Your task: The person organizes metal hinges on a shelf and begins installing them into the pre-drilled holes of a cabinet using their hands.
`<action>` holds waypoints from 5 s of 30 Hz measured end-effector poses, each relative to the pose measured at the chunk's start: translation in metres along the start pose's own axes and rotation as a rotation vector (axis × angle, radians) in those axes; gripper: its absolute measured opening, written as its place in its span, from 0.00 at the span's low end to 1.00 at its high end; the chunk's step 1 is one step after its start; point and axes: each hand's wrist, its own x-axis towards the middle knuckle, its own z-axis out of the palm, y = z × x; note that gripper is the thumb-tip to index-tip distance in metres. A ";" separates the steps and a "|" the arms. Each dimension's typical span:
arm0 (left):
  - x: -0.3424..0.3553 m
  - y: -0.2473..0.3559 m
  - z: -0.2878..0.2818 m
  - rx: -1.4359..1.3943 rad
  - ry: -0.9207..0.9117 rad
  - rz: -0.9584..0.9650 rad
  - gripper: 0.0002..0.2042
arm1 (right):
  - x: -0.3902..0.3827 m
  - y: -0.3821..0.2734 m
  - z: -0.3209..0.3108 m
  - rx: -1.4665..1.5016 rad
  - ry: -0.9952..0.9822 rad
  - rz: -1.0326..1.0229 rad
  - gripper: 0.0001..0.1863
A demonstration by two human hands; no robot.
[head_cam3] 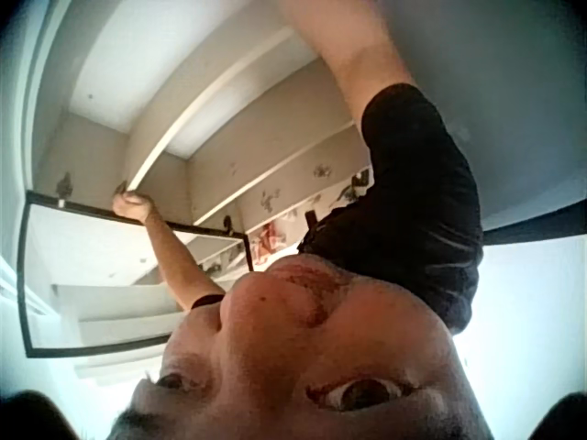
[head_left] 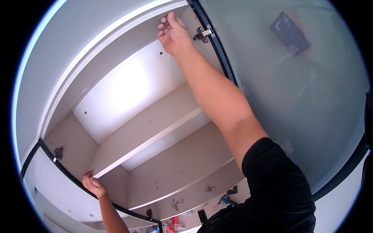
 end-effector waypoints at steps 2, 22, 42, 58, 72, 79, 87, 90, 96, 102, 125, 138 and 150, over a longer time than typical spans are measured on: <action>0.000 -0.004 -0.001 0.009 0.000 -0.010 0.27 | 0.003 0.005 -0.003 -0.026 0.003 0.053 0.19; -0.002 -0.003 0.004 -0.005 0.019 -0.018 0.27 | 0.009 0.005 -0.007 -0.109 -0.099 0.267 0.35; -0.006 -0.013 0.005 0.022 -0.014 -0.015 0.22 | -0.076 0.049 0.006 -1.194 -0.253 0.065 0.20; 0.010 0.011 -0.001 0.027 0.048 0.042 0.19 | -0.425 0.158 -0.142 -1.440 -1.226 0.511 0.12; 0.012 0.014 -0.002 0.040 0.055 0.046 0.19 | -0.418 0.273 -0.163 -1.693 -1.372 0.586 0.14; 0.007 0.014 -0.006 0.036 0.047 0.037 0.19 | -0.405 0.226 -0.159 -1.818 -1.477 0.607 0.14; -0.010 -0.030 -0.005 0.043 -0.010 0.009 0.25 | -0.459 0.144 -0.128 -1.700 -1.464 0.488 0.18; -0.007 -0.010 0.004 0.023 -0.036 0.021 0.23 | -0.467 0.134 -0.149 -1.750 -1.401 0.424 0.11; -0.002 -0.014 -0.001 -0.013 -0.065 0.007 0.22 | -0.438 0.092 -0.123 -1.498 -1.064 0.238 0.08; -0.003 -0.008 0.000 -0.027 -0.051 0.006 0.21 | -0.361 0.024 -0.076 -1.379 -0.768 -0.015 0.07; 0.078 0.244 -0.057 -1.156 -0.390 0.297 0.12 | -0.354 0.046 0.039 -1.609 -0.737 -0.120 0.06; 0.143 0.218 0.020 -0.962 -0.328 0.176 0.06 | -0.243 0.024 -0.011 -2.120 -0.505 -0.643 0.08; 0.134 0.228 0.020 -0.926 -0.284 0.195 0.05 | -0.263 0.011 -0.067 -2.265 -0.453 -0.719 0.12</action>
